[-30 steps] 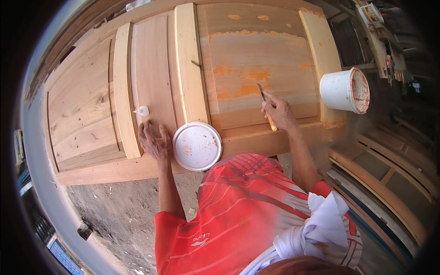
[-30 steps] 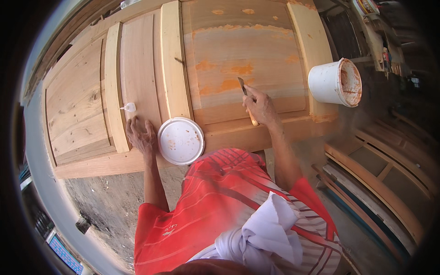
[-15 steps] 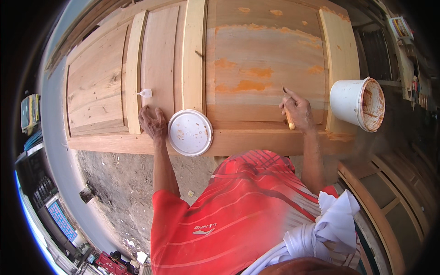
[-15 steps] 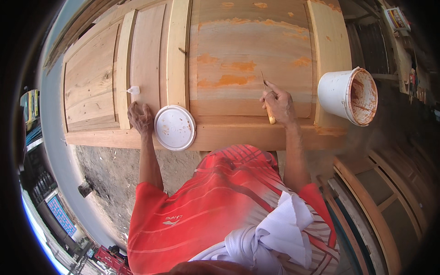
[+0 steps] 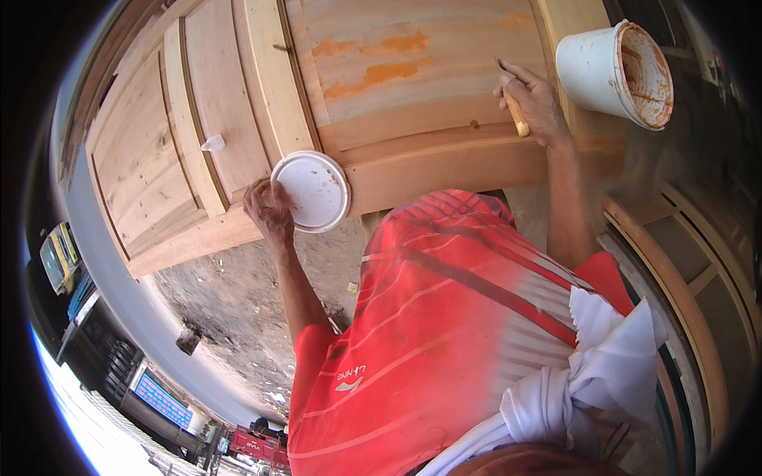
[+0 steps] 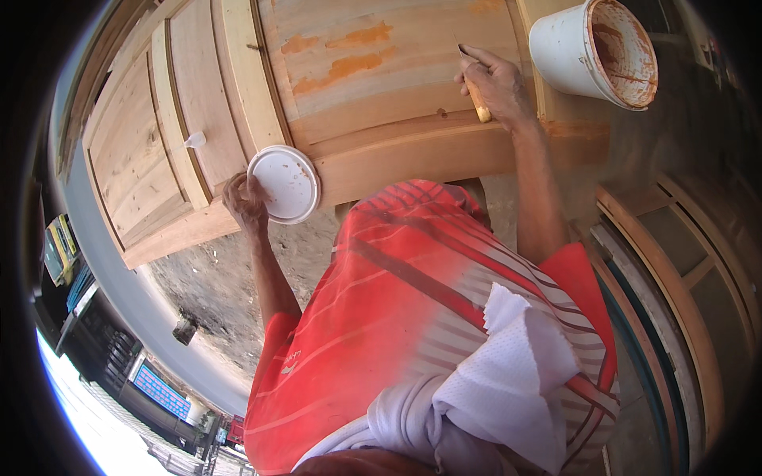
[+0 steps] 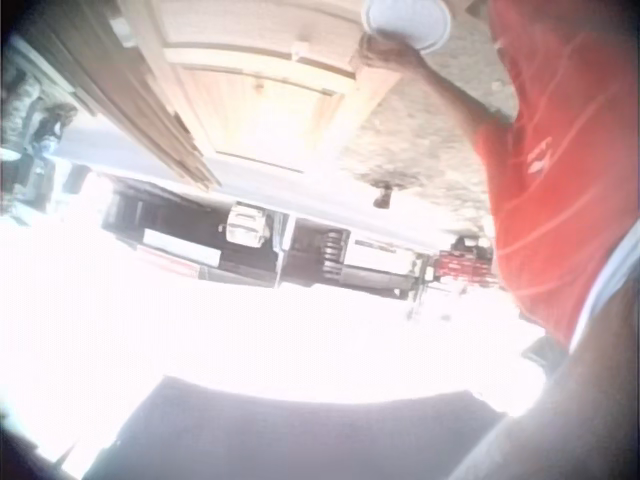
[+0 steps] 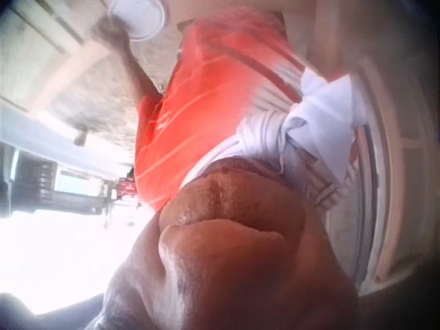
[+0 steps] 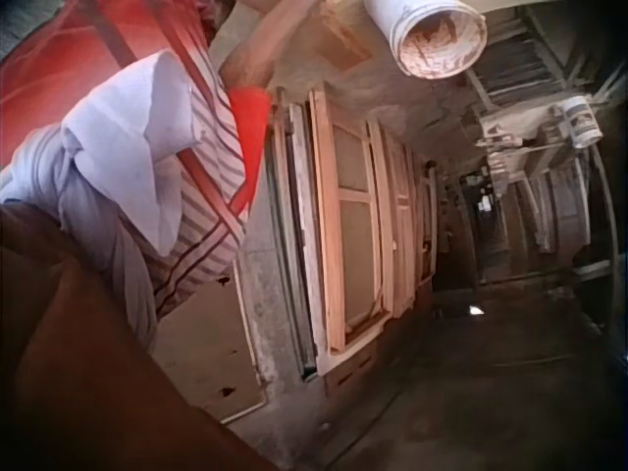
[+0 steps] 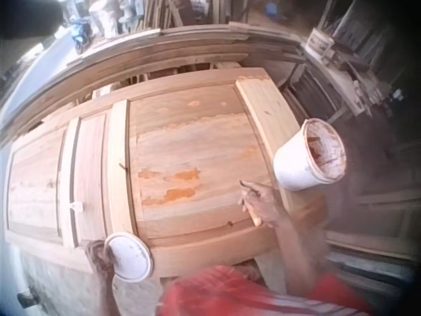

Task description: The person holds a bucket of orange wood filler in one hand and uses a putty knife in the other to apply the filler to a wooden door. They repeatedly scoop filler from the bucket and spread it across the door's surface, focusing on filling gaps and imperfections.

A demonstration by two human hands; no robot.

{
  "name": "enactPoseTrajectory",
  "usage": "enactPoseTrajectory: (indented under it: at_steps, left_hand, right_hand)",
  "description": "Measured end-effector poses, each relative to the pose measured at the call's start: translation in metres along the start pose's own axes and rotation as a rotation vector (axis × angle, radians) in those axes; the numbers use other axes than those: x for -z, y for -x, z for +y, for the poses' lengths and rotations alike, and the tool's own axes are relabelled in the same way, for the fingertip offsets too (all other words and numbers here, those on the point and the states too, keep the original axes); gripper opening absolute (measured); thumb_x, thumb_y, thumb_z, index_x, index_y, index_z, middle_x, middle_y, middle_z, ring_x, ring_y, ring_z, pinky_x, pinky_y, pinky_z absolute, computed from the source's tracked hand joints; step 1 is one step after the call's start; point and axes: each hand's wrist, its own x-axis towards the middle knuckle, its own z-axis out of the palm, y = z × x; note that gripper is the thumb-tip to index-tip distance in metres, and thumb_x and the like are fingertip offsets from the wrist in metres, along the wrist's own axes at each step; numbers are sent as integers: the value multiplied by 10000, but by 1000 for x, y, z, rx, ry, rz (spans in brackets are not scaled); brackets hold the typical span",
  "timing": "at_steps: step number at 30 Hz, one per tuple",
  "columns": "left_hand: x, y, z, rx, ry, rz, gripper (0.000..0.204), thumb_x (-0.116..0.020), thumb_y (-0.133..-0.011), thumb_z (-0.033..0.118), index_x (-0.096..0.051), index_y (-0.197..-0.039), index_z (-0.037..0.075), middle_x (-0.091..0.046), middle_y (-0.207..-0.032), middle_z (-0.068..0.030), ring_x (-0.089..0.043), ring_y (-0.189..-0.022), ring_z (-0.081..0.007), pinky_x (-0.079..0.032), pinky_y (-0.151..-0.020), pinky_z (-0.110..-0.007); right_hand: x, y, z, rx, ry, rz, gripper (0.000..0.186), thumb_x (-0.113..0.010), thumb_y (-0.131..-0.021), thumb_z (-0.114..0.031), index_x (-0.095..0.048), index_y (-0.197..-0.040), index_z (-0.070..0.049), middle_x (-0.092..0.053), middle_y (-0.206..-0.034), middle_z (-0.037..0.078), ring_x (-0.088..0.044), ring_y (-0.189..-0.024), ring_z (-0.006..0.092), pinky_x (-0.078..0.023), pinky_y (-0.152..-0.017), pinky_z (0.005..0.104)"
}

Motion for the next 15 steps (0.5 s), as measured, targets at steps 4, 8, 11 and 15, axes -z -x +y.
enactPoseTrajectory:
  at_steps: [4, 8, 11, 15]
  left_hand:
    - [10, 2, -10, 16, 50, -30, 245, -703, -1009, 268, -724, -1054, 28, -700, -1186, -162, -578, -1225, -349, -427, -1073, -491]
    - [32, -4, -50, -42, 62, 17, 236, -692, -1022, 255, -710, -1047, 21, -715, -1155, -158, -623, -1170, -336, -465, -1040, -467]
    - [61, -7, -90, -46, -14, 28, 247, -725, -1001, 257, -697, -1070, 21, -711, -1158, -151, -621, -1178, -343, -479, -1037, -465]
    - [76, -18, -80, -234, 9, -93, 297, -793, -941, 266, -704, -1106, 36, -685, -1197, -153, -574, -1242, -353, -446, -1069, -489]
  right_hand:
    - [-26, 22, 2, -44, -2, 27, 526, -619, -1046, -273, -568, -1466, 39, -695, -924, 59, -630, -778, 104, -528, -727, 269]
    - [-64, 47, 22, -97, -39, 67, 522, -626, -1053, -273, -566, -1465, 42, -695, -926, 57, -624, -779, 102, -522, -729, 263]
    - [-102, 59, 28, -95, -37, 41, 500, -625, -1061, -246, -564, -1470, 36, -693, -934, 57, -615, -781, 98, -514, -731, 252]
    - [-151, 74, 33, -66, -24, 34, 513, -618, -1053, -249, -561, -1470, 44, -704, -925, 67, -631, -767, 111, -529, -723, 270]
